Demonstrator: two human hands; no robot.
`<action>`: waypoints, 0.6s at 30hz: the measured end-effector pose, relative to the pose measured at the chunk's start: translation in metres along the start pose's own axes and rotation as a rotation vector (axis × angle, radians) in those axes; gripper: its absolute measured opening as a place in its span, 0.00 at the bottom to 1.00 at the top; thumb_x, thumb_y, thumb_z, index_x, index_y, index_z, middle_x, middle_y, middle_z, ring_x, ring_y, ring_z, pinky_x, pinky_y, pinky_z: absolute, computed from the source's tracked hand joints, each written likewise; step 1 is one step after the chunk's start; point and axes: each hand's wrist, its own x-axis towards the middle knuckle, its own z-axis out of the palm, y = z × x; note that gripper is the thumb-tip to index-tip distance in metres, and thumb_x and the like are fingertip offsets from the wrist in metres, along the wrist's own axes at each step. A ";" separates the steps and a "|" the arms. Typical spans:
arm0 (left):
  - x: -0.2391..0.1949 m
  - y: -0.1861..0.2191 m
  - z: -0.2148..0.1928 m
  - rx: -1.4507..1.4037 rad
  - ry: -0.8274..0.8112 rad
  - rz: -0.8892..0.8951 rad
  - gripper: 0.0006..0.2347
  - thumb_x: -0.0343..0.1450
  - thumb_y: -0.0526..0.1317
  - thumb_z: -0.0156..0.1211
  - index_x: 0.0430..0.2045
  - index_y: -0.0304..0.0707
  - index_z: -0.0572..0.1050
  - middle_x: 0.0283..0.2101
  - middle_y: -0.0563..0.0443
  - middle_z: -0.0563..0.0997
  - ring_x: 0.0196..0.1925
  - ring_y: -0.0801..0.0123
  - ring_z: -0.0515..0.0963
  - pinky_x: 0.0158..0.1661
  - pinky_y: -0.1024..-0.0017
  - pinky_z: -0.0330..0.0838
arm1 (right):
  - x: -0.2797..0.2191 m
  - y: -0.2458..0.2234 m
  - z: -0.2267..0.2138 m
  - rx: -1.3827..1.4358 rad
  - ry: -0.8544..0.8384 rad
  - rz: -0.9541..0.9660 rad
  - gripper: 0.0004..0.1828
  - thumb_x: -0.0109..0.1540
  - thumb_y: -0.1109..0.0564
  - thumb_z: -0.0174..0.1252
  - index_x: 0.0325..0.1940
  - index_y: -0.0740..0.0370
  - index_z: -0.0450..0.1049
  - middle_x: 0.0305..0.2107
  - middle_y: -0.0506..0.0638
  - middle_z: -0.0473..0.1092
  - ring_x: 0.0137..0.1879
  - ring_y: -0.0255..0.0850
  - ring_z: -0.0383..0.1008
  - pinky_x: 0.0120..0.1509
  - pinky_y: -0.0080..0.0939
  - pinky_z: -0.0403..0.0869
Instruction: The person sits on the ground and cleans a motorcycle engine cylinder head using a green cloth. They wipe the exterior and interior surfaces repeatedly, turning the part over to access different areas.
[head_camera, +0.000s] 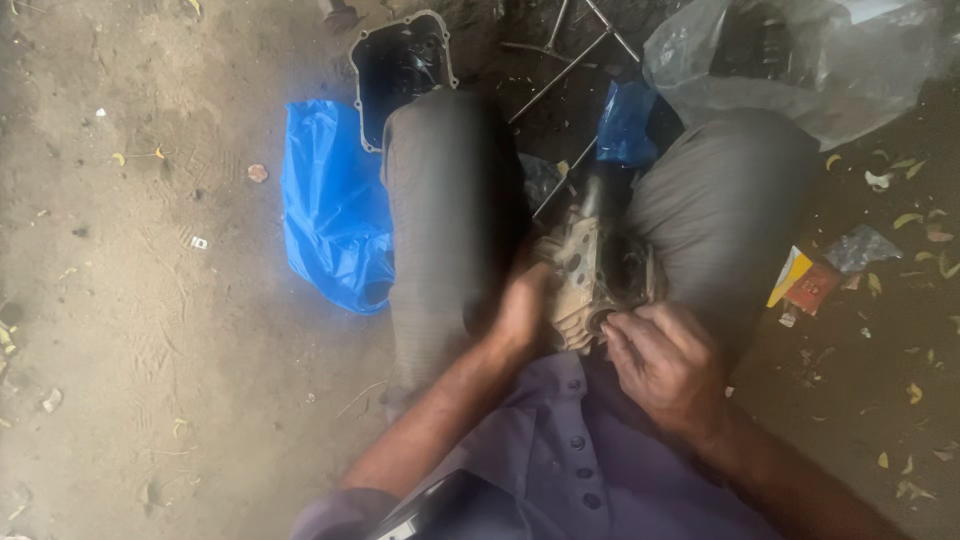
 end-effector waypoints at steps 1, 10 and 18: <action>-0.006 0.007 0.006 -0.041 -0.002 -0.014 0.13 0.69 0.38 0.49 0.41 0.28 0.75 0.33 0.49 0.75 0.33 0.69 0.72 0.36 0.70 0.70 | 0.002 -0.004 -0.002 -0.014 -0.004 0.007 0.08 0.63 0.59 0.64 0.41 0.68 0.80 0.31 0.54 0.75 0.36 0.42 0.77 0.37 0.39 0.76; -0.020 0.029 0.020 -0.126 -0.019 -0.076 0.12 0.68 0.37 0.47 0.38 0.27 0.75 0.32 0.47 0.76 0.32 0.67 0.74 0.34 0.71 0.70 | 0.019 -0.021 -0.010 -0.150 -0.066 -0.085 0.08 0.60 0.60 0.64 0.39 0.69 0.81 0.28 0.52 0.72 0.33 0.42 0.73 0.35 0.40 0.74; -0.018 0.025 0.018 -0.122 -0.034 -0.045 0.11 0.68 0.36 0.46 0.38 0.30 0.74 0.33 0.48 0.76 0.33 0.68 0.75 0.36 0.71 0.71 | 0.016 -0.001 -0.007 -0.165 -0.174 -0.215 0.10 0.60 0.59 0.65 0.40 0.70 0.80 0.31 0.55 0.73 0.33 0.41 0.74 0.35 0.37 0.76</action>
